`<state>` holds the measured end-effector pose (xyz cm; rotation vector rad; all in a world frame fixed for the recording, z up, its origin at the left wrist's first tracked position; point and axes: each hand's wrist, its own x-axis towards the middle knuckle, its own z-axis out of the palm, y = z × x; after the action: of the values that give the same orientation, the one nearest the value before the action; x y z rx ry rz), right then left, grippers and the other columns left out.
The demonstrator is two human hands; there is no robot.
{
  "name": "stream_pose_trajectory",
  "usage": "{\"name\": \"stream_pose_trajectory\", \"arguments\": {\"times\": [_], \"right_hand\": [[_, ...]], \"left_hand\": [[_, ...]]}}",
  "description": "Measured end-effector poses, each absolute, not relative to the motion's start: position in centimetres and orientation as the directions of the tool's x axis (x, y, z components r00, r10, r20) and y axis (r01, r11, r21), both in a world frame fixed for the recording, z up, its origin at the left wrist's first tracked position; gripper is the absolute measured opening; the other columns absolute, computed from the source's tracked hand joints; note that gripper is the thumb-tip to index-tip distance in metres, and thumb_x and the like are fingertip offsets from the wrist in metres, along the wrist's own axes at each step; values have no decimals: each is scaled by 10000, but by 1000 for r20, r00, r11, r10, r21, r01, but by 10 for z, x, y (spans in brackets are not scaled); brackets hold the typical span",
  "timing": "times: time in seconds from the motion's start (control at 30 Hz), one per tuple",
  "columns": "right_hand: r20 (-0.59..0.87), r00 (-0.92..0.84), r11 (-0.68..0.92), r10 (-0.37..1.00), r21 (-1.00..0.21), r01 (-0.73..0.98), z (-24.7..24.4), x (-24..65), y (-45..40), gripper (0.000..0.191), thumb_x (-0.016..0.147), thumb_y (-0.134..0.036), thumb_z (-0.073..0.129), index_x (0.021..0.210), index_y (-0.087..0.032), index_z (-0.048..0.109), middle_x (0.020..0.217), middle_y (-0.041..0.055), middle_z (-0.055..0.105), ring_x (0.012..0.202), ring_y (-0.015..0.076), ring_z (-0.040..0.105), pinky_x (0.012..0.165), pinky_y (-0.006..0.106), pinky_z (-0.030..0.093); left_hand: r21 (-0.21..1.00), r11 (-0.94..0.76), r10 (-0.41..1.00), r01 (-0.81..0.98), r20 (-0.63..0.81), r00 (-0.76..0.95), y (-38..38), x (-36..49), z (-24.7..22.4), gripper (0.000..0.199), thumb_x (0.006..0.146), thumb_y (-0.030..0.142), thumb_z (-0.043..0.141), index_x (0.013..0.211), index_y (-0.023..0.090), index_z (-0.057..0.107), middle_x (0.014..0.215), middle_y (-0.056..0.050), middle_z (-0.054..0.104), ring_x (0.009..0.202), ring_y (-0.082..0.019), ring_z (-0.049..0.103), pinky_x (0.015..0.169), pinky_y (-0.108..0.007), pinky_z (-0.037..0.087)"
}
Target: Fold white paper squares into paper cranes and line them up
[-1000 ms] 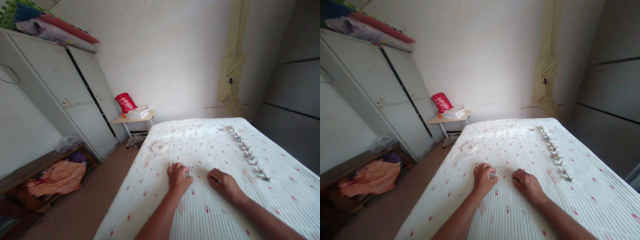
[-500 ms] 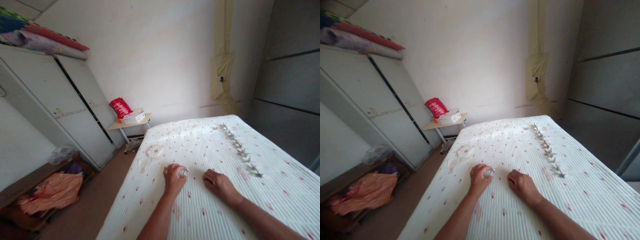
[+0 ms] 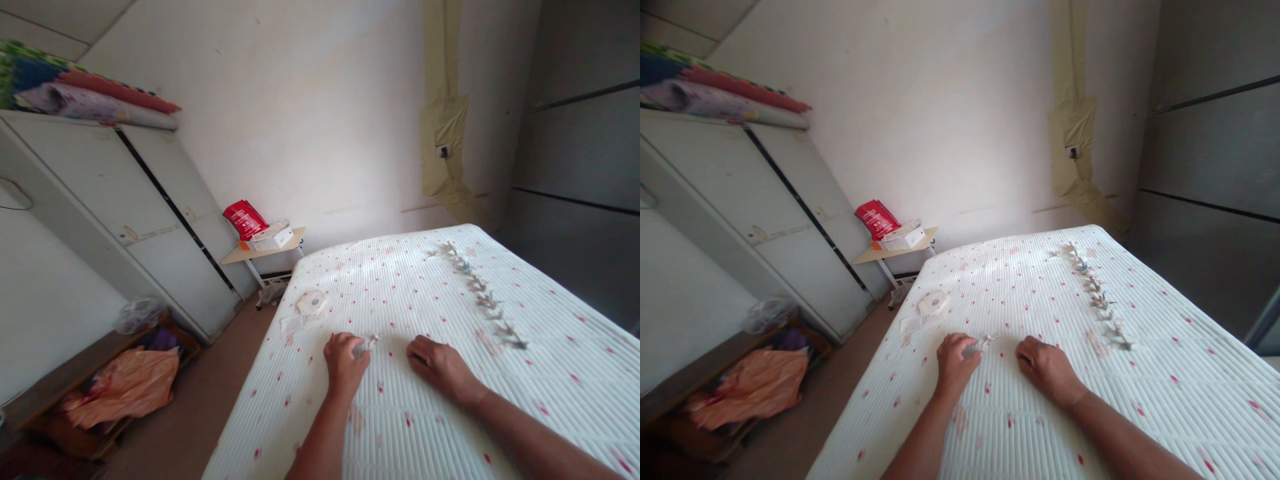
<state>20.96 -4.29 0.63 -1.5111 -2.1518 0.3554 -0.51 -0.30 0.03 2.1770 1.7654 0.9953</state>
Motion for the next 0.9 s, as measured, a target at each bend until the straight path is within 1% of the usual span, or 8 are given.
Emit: {"name": "stream_pose_trajectory", "arguments": {"times": [0.3,0.63,0.8,0.9], "right_hand": [[238,-265,351,934,-481,804,4,209,-42,216,813,-188,377,741,-199,581,772,25,592,701,139,573,607,228,389],[239,-251,339,938,-488,804,2,209,-42,210,803,-183,386,732,-197,583,763,19,587,687,129,566,605,220,384],[246,-238,329,940,-455,827,4,207,-43,209,795,-144,385,732,-192,579,781,18,591,701,125,571,608,211,375],[232,-231,311,945,-419,853,6,205,-43,206,782,-127,395,725,-189,583,773,18,598,694,123,570,605,207,368]], "left_hand": [[375,-217,950,901,296,105,4,7,4,190,641,351,683,815,273,684,872,1,632,941,-196,530,880,-346,326],[338,-177,966,925,239,98,9,18,11,134,637,330,683,756,269,685,867,7,642,932,-192,527,889,-344,314],[321,-202,959,925,257,120,10,19,13,97,649,297,658,737,267,688,843,4,646,907,-194,532,858,-339,318],[316,-184,965,931,237,111,11,20,15,76,662,273,634,718,258,684,827,5,650,887,-193,537,834,-333,322]]}}
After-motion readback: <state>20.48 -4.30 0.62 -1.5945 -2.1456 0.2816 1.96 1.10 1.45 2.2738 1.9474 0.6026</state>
